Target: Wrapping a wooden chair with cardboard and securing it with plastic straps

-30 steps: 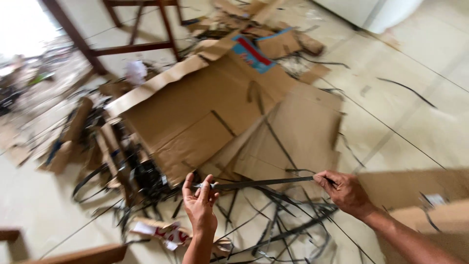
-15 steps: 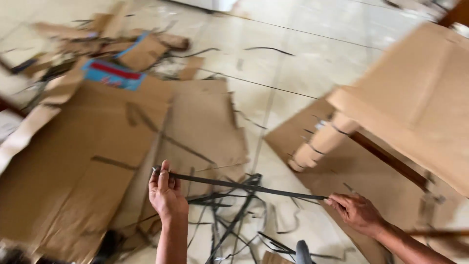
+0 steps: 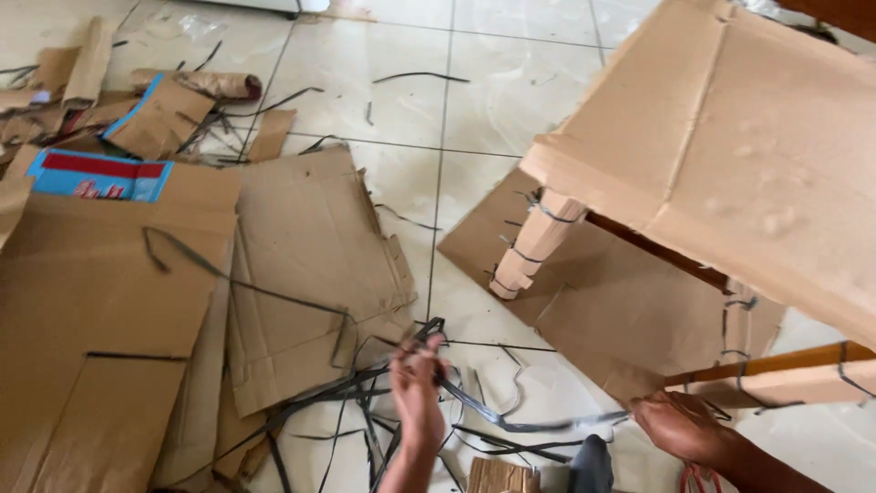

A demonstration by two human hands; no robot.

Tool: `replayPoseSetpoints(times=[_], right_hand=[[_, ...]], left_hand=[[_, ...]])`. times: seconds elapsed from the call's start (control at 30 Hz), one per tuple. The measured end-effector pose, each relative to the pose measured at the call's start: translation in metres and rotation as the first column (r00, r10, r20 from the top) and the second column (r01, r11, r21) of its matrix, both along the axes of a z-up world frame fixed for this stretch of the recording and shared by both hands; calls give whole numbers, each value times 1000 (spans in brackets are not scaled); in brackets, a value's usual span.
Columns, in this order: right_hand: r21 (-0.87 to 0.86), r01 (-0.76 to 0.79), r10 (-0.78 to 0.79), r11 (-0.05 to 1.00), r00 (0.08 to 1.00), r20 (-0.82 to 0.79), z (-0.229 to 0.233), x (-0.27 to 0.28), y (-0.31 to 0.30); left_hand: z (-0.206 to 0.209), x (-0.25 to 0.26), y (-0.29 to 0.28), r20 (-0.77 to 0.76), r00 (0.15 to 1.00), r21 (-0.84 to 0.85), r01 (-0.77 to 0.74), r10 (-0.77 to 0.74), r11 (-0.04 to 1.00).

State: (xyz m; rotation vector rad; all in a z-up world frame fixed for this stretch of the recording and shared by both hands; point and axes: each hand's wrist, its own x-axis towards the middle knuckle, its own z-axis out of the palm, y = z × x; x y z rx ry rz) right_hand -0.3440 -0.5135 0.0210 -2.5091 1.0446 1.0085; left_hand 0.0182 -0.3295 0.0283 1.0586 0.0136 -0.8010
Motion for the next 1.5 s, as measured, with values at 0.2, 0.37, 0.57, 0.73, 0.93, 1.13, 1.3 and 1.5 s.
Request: replayPoseSetpoints(times=[0.2,0.37,0.57,0.73,0.93,1.13,1.3,1.5], right_hand=[[-36,183,-166,982,947,276,-16,50,-5],[705,177,-620,686,650,440,36,140,53],[838,145,-730,527,582,358,52,159,82],[389,5,-273,921,720,638,52,155,61],[334,-3,-154,943,884,441,-11,137,54],[354,-158,-24,922,888,459,-15,175,57],[321,-249,35,914,835,549,-13,201,56],[489,-82,-176,869,871,458,-25,227,28]], left_hand=[[-20,-54,34,90,898,-276,439,-432,855],[-16,-66,13,100,904,-334,423,-415,842],[30,-55,-5,121,900,-419,430,-420,800],[-11,-15,2,207,949,-239,283,-236,929],[-102,73,43,702,655,642,-413,-278,646],[-130,118,43,699,542,713,-481,-466,511],[-137,127,30,555,562,831,-413,-613,374],[-108,142,12,226,972,34,-80,70,996]])
